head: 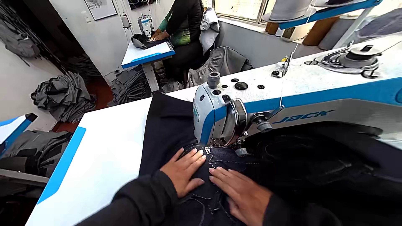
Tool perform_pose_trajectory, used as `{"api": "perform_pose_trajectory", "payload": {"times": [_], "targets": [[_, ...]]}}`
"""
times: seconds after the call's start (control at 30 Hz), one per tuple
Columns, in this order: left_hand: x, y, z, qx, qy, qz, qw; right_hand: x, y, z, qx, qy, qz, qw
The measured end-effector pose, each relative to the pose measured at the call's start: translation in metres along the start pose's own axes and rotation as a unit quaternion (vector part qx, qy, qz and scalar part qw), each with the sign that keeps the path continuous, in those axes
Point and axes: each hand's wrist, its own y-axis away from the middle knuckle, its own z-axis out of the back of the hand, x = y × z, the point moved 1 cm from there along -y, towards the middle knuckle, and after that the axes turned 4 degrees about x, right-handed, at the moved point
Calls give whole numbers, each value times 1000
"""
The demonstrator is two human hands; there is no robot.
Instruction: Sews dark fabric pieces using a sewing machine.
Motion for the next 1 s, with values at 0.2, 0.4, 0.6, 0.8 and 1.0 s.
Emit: {"api": "perform_pose_trajectory", "payload": {"times": [0.2,0.4,0.6,0.8,1.0], "targets": [[-57,-17,-15,-40,3,204,978,-62,-20,22,59,-107,26,992],[-91,-53,-22,-80,-6,337,938,-77,-52,39,80,-105,-58,990],[-95,-60,-20,-61,-21,371,926,-85,-58,37,54,-74,-49,995],[-94,-60,-23,-86,-52,357,929,-85,-59,40,74,-119,-48,989],[-89,-62,-27,-123,-73,351,925,-92,-56,31,-24,-118,32,992]]}}
